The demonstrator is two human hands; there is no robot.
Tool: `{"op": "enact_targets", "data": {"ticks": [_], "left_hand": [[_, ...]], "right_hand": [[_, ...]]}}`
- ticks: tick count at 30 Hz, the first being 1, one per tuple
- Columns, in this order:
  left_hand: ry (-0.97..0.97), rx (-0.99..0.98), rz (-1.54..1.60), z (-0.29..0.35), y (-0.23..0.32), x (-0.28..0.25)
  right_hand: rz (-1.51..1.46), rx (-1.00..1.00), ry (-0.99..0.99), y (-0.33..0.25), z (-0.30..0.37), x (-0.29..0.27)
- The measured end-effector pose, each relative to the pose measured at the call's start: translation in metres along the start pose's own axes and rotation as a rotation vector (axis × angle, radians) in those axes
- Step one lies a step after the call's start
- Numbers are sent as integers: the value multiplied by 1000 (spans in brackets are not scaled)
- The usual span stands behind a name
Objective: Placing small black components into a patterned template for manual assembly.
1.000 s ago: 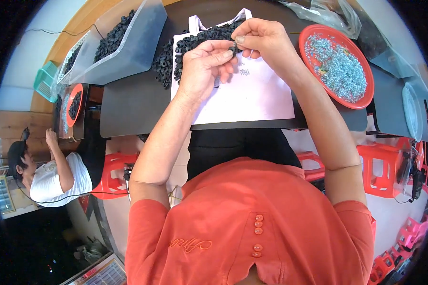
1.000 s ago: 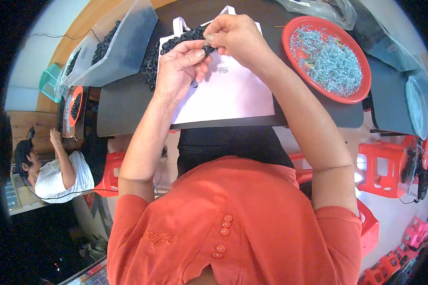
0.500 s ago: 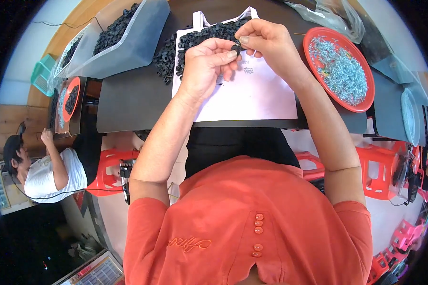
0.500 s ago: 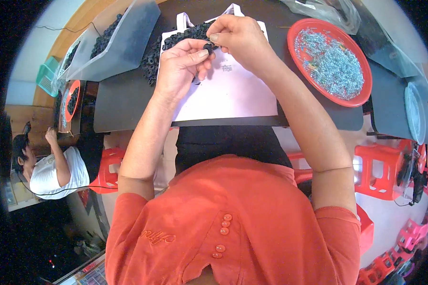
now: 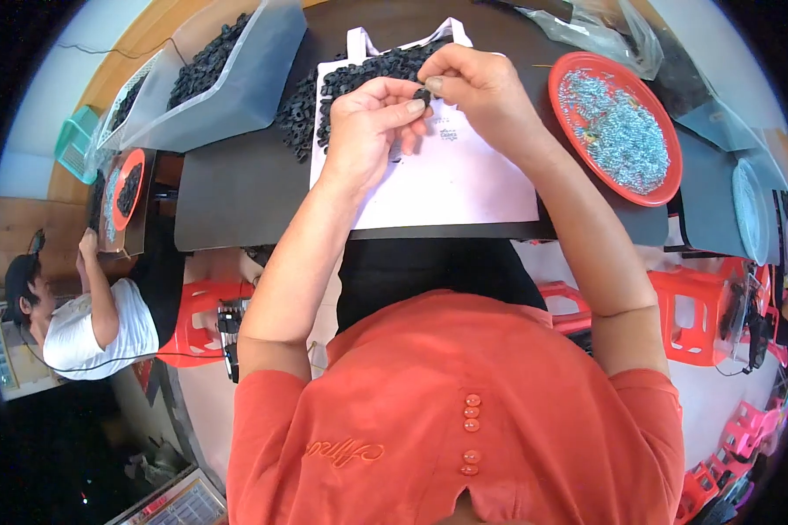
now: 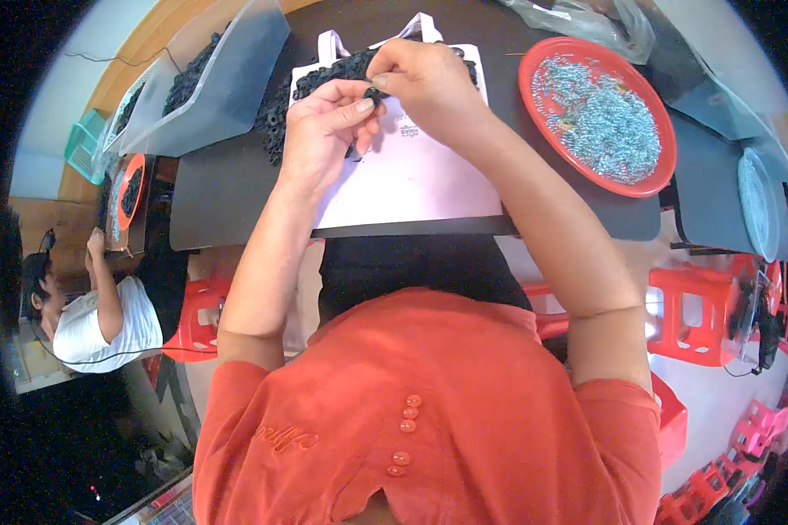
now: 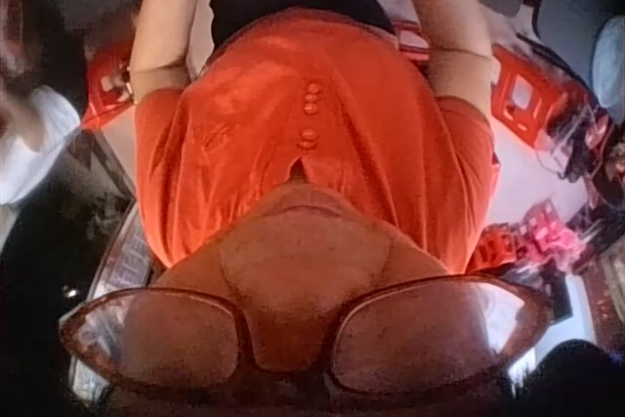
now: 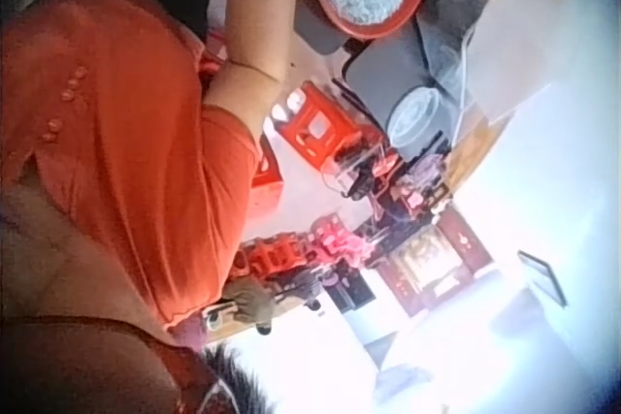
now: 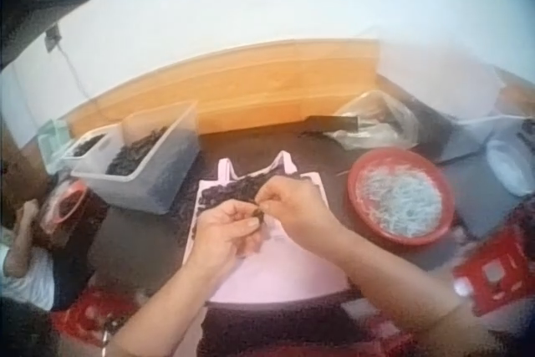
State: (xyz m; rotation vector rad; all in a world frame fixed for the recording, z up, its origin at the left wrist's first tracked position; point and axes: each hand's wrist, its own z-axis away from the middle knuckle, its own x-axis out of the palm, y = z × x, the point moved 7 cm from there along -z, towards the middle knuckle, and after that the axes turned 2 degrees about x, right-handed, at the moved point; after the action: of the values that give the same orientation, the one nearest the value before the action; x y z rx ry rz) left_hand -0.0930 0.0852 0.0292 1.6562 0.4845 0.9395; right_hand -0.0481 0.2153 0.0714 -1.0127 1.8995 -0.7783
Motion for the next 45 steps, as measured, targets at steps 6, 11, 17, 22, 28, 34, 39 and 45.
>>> {"op": "enact_targets", "data": {"ticks": [6, 11, 17, 22, 28, 34, 39, 45], "left_hand": [[17, 8, -7, 3, 1, -3], [23, 6, 11, 2, -1, -4], [2, 20, -17, 1, -1, -4], [28, 7, -5, 2, -1, -9], [6, 8, 75, -2, -5, -8], [25, 15, 70, 1, 1, -10], [38, 6, 50, 0, 1, -18], [91, 183, 132, -4, 16, -34]], "right_hand": [[45, -36, -30, -4, 1, 4], [141, -143, 9, -14, 4, 4], [211, -128, 18, -18, 6, 5], [154, -79, 7, -14, 4, 9], [169, -260, -4, -15, 8, 7], [118, -281, 51, -25, 7, 1], [201, -271, -10, -25, 8, 13], [157, -156, 88, -6, 4, -3]]}}
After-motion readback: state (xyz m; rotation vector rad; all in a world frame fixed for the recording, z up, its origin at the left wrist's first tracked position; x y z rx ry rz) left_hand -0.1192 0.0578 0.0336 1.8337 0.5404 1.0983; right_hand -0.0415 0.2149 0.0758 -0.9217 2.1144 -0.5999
